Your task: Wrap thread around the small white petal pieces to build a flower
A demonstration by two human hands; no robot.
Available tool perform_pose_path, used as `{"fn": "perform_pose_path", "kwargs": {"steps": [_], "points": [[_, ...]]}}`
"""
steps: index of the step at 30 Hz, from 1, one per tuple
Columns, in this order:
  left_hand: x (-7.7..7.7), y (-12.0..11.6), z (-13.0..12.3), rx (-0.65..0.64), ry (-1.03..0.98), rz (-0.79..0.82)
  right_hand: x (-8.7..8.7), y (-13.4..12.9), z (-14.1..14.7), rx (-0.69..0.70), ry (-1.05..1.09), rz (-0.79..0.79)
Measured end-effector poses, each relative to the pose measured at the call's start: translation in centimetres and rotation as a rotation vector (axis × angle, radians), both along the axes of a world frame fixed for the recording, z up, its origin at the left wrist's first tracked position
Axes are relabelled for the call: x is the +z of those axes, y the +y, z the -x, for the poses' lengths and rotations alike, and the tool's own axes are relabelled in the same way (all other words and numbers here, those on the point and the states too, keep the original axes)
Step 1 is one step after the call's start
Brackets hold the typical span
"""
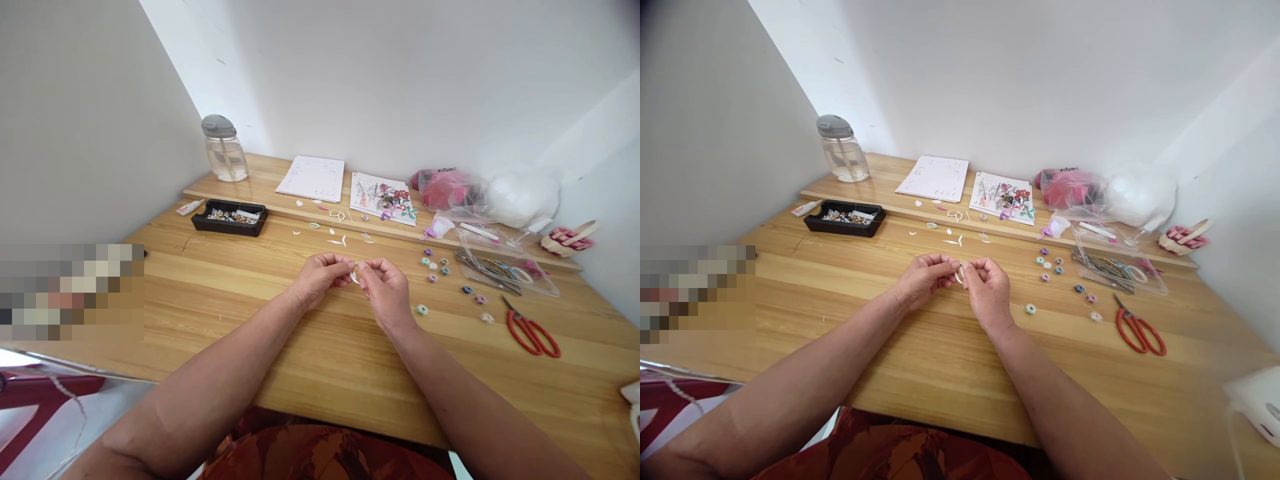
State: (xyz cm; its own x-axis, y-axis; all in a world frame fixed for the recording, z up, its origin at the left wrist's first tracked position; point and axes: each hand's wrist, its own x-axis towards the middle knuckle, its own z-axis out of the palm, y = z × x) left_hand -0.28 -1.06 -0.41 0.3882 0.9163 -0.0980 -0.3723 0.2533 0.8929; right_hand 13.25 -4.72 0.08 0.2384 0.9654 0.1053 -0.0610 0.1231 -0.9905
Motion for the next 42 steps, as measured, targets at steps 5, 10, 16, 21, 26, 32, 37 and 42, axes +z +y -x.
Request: {"fn": "perform_pose_path", "kwargs": {"steps": [5, 10, 16, 21, 26, 32, 37, 42], "points": [[0.02, -0.05, 0.00, 0.013, 0.017, -0.002, 0.02, -0.02, 0.11, 0.006, 0.029, 0.016], [0.14, -0.07, -0.01, 0.018, 0.025, -0.015, -0.05, 0.02, 0.15, 0.000, 0.043, 0.026], [0.02, 0.06, -0.05, 0.015, -0.007, 0.026, 0.04, 0.05, 0.11, -0.005, 0.048, 0.033], [0.01, 0.11, -0.08, 0.019, -0.028, 0.060, 0.21, 0.00, 0.09, -0.010, 0.072, 0.054], [-0.03, 0.04, -0.04, 0.007, -0.016, 0.037, 0.09, 0.03, 0.07, -0.010, 0.082, 0.056], [-0.28, 0.00, -0.05, 0.009, 0.011, -0.010, -0.01, 0.08, 0.08, 0.000, 0.100, 0.046], [-0.32, 0.06, -0.08, 0.020, 0.022, -0.003, 0.03, 0.06, 0.16, 0.006, 0.128, 0.054], [-0.29, 0.15, 0.03, 0.033, 0.036, -0.026, -0.02, 0.12, -0.02, 0.076, 0.185, 0.099]]}}
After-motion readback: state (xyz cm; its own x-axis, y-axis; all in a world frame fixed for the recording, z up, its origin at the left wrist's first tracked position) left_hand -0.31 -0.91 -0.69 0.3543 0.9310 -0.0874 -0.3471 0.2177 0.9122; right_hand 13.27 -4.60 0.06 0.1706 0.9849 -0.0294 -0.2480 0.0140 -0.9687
